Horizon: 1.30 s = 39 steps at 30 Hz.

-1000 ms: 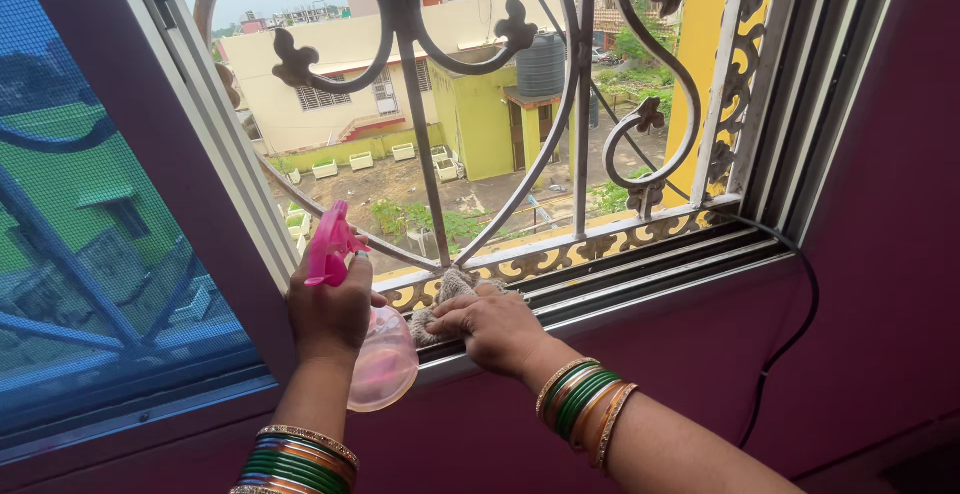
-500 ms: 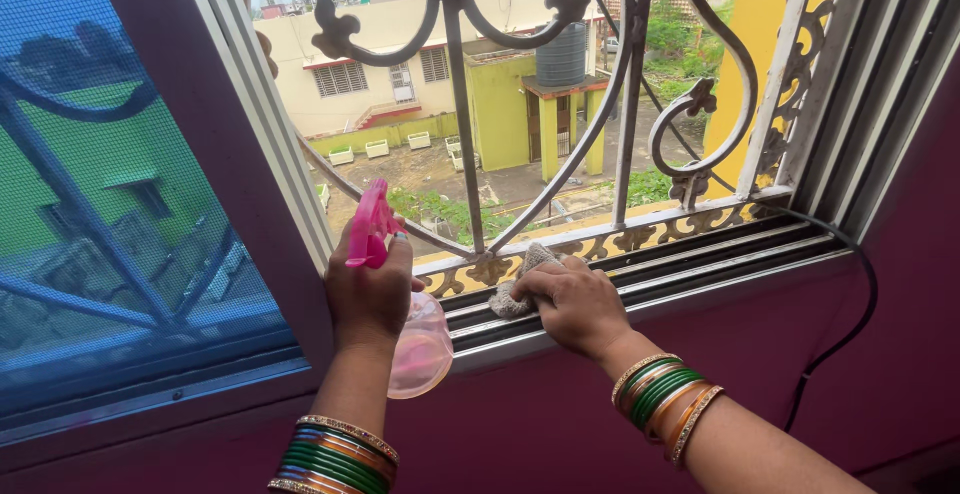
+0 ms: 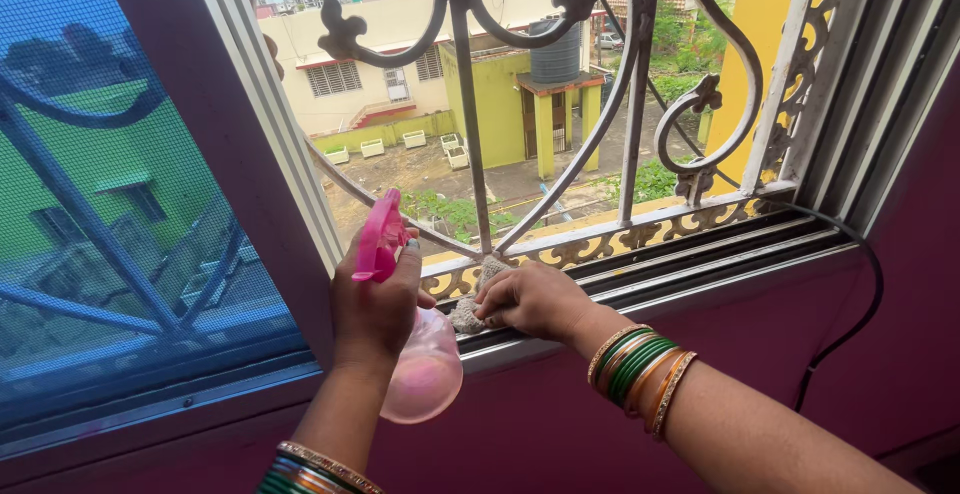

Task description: The person cleans a window frame by spraying a liquid from a pink bottle and wiping the metal tracks with a cloth.

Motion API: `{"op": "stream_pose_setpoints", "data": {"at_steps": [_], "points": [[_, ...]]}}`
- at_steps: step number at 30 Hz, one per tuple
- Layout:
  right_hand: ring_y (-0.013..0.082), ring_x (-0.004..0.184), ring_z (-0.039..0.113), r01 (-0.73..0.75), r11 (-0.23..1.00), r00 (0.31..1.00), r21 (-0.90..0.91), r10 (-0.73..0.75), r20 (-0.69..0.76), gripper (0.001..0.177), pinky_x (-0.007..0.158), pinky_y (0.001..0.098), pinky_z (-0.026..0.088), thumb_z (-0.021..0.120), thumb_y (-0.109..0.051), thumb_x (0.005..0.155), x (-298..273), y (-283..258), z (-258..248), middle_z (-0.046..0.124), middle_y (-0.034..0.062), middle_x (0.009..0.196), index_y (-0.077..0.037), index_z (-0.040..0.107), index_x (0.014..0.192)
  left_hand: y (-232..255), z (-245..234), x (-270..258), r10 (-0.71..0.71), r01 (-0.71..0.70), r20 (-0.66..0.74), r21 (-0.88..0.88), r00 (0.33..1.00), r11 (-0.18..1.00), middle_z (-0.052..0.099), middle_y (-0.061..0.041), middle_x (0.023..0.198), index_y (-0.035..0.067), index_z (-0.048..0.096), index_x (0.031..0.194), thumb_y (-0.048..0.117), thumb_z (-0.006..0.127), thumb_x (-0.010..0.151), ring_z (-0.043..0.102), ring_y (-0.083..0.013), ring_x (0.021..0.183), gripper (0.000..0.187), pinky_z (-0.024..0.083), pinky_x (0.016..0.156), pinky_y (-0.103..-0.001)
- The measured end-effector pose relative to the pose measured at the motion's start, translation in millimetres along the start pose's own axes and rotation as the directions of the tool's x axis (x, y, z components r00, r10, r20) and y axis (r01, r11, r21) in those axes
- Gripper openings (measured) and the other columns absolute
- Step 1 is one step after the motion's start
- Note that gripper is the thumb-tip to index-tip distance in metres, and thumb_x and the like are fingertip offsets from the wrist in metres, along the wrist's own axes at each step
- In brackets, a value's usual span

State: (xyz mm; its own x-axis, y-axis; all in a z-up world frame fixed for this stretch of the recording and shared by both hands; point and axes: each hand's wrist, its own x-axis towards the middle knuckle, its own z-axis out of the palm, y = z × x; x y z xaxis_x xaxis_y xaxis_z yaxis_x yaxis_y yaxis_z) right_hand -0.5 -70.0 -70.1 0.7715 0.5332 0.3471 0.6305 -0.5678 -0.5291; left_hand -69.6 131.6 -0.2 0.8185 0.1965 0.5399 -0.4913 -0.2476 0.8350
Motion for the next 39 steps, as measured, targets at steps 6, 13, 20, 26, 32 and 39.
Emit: {"op": "stream_pose_setpoints", "data": {"at_steps": [6,13,20,26,32,39], "points": [[0.0149,0.098,0.075,-0.153,0.988,0.988,-0.024,0.153,-0.030,0.017,0.090,0.0301,0.056,0.084,-0.023,0.075,9.2,-22.1,18.1,0.079,-0.0096,0.104,-0.025,0.084,0.091,49.6,-35.9,-34.7,-0.203,0.145,0.107,0.400,0.973,0.905,0.079,-0.012,0.088,0.012,0.067,0.127,0.026,0.068,0.088,0.075,-0.0222,0.051,0.042,0.060,0.047,-0.036],[0.0213,0.097,0.072,0.086,0.995,0.994,-0.050,-0.089,-0.067,0.012,0.088,0.0349,0.055,0.081,-0.021,0.080,34.1,-57.9,63.6,0.078,-0.0057,0.105,-0.023,0.084,0.091,62.8,-49.7,-41.6,-0.372,0.288,0.089,0.479,0.924,0.829,0.078,-0.013,0.088,0.012,0.067,0.126,0.029,0.069,0.089,0.076,-0.0227,0.054,0.040,0.061,0.050,-0.037],[0.0172,0.095,0.076,-0.115,0.990,0.993,-0.079,0.117,0.030,0.015,0.089,0.0314,0.058,0.080,-0.023,0.080,35.9,-49.1,45.3,0.079,-0.0044,0.100,-0.028,0.082,0.095,49.7,-94.3,-53.7,-0.398,0.315,0.110,0.436,0.911,0.843,0.076,-0.012,0.085,0.015,0.066,0.128,0.028,0.072,0.086,0.072,-0.0192,0.053,0.044,0.061,0.048,-0.037],[0.0252,0.096,0.066,-0.061,0.994,0.986,-0.091,0.046,-0.161,0.011,0.088,0.0389,0.053,0.077,-0.018,0.081,36.6,-78.4,82.6,0.078,-0.0072,0.096,-0.024,0.083,0.087,40.0,-105.9,-57.3,-0.522,0.432,0.067,0.479,0.850,0.765,0.076,-0.010,0.089,0.022,0.063,0.134,0.033,0.073,0.088,0.071,-0.0227,0.054,0.048,0.059,0.051,-0.036],[0.0224,0.103,0.067,-0.005,0.965,0.999,-0.262,0.016,0.042,0.010,0.089,0.0389,0.054,0.075,-0.022,0.082,32.8,-72.0,42.9,0.075,-0.0080,0.100,-0.027,0.082,0.087,23.2,-112.8,-66.7,-0.507,0.416,0.122,0.428,0.853,0.802,0.076,-0.007,0.092,0.022,0.061,0.137,0.034,0.074,0.086,0.073,-0.0185,0.057,0.054,0.061,0.050,-0.036],[0.0247,0.103,0.067,-0.137,0.940,0.990,-0.312,0.141,-0.012,0.010,0.089,0.0418,0.053,0.074,-0.030,0.086,27.7,-118.6,46.7,0.074,-0.0022,0.101,-0.029,0.081,0.094,27.6,-119.1,-74.6,-0.516,0.405,0.109,0.492,0.850,0.771,0.077,-0.008,0.087,0.019,0.065,0.131,0.032,0.074,0.086,0.070,-0.0213,0.052,0.048,0.059,0.050,-0.036]]}}
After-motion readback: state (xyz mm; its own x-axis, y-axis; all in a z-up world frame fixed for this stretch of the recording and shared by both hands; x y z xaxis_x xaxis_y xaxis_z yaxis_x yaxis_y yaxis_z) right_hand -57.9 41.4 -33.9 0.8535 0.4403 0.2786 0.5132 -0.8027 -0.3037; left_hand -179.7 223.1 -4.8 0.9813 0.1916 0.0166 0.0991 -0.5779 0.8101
